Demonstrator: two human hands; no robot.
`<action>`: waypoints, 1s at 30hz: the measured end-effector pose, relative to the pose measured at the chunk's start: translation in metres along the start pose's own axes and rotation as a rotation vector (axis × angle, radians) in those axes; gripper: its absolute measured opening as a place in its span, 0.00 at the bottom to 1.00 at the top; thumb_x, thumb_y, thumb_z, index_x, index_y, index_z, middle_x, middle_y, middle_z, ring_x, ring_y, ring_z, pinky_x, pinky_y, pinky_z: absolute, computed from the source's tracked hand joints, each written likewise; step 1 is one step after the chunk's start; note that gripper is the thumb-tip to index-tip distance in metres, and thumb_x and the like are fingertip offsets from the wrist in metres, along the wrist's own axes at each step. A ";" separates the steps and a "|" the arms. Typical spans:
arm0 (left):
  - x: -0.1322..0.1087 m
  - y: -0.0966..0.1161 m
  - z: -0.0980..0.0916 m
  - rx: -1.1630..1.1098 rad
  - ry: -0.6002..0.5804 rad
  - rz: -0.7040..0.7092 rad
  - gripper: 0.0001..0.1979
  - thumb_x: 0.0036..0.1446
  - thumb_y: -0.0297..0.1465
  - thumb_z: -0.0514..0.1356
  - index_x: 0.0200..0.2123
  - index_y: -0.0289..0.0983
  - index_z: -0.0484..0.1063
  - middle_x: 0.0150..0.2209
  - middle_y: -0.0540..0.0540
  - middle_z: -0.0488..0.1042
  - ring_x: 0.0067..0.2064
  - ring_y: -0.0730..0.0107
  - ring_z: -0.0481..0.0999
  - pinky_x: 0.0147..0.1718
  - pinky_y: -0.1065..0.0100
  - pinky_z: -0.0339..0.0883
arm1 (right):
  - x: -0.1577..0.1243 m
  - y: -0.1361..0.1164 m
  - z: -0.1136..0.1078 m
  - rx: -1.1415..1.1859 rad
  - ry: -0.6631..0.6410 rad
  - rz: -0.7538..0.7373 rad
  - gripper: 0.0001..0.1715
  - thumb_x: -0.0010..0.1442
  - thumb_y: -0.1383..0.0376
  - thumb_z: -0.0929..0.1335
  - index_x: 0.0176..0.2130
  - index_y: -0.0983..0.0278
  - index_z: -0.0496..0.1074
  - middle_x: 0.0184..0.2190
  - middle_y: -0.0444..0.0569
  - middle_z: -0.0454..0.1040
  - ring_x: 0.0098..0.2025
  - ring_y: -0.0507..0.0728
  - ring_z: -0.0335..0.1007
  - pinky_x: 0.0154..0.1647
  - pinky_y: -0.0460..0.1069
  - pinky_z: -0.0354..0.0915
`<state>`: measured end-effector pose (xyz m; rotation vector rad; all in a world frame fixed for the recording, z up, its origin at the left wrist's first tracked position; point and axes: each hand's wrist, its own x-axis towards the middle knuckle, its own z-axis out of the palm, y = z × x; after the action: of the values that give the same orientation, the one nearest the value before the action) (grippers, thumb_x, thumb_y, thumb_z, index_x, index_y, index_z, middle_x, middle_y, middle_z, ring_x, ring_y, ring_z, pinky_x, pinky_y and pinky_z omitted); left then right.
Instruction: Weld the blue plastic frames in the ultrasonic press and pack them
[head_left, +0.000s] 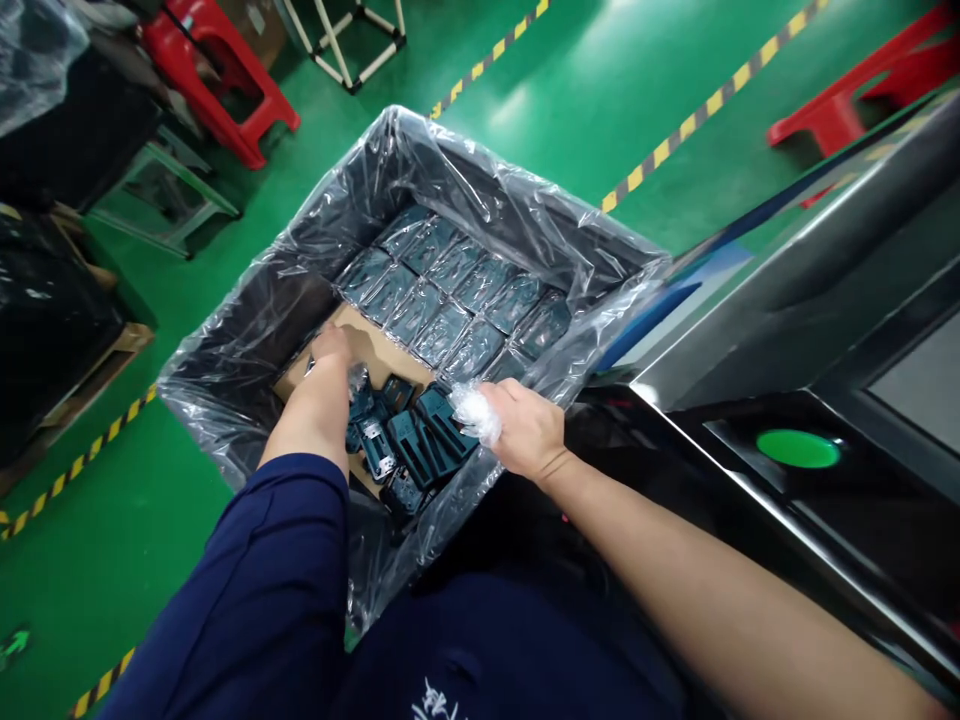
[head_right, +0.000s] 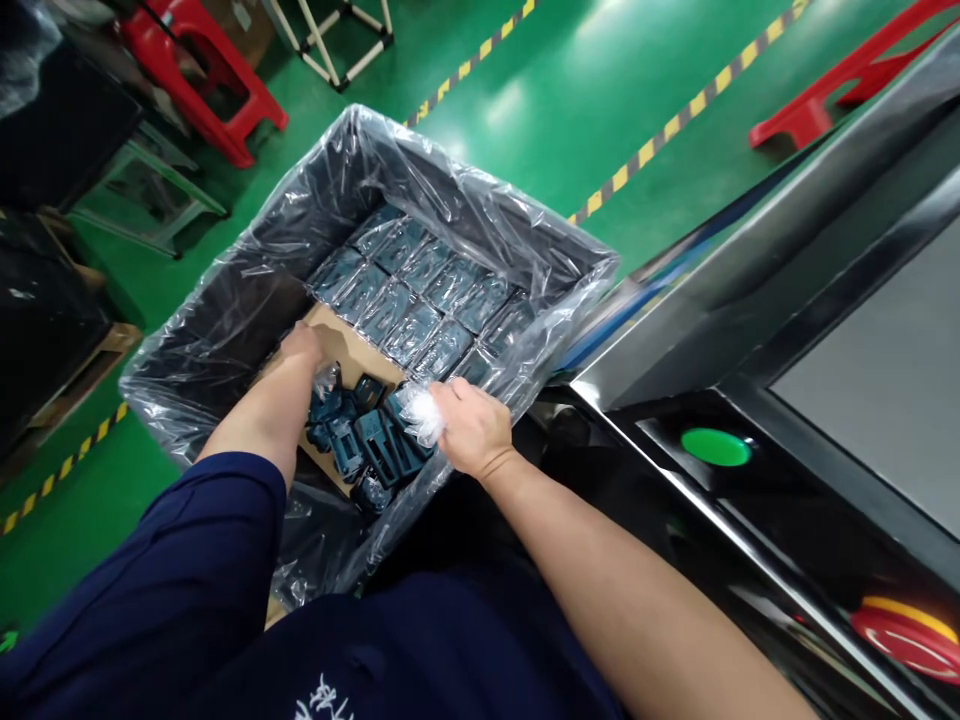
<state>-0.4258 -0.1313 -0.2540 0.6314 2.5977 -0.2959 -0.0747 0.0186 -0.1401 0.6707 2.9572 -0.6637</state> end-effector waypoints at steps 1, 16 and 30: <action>0.000 -0.001 0.001 -0.007 0.033 -0.043 0.20 0.62 0.38 0.59 0.54 0.35 0.68 0.54 0.40 0.69 0.52 0.59 0.72 0.50 0.51 0.70 | 0.000 0.000 0.000 0.001 0.002 -0.002 0.17 0.63 0.62 0.62 0.50 0.58 0.72 0.40 0.47 0.73 0.39 0.55 0.69 0.39 0.47 0.58; -0.077 -0.042 -0.029 -0.449 0.652 0.052 0.06 0.59 0.25 0.54 0.30 0.37 0.69 0.40 0.43 0.72 0.45 0.64 0.70 0.48 0.65 0.63 | 0.004 -0.004 -0.005 -0.053 -0.024 0.052 0.18 0.61 0.65 0.63 0.50 0.59 0.71 0.43 0.49 0.73 0.40 0.56 0.69 0.37 0.47 0.59; -0.191 -0.074 -0.052 -0.696 0.941 0.185 0.06 0.56 0.30 0.55 0.31 0.39 0.72 0.37 0.45 0.77 0.44 0.62 0.75 0.49 0.62 0.66 | 0.001 -0.007 -0.004 -0.102 -0.019 0.061 0.18 0.62 0.65 0.62 0.51 0.58 0.71 0.46 0.50 0.73 0.43 0.57 0.71 0.39 0.48 0.62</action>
<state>-0.3286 -0.2535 -0.1106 0.8543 3.1116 1.1836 -0.0783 0.0154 -0.1339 0.7381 2.9165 -0.5078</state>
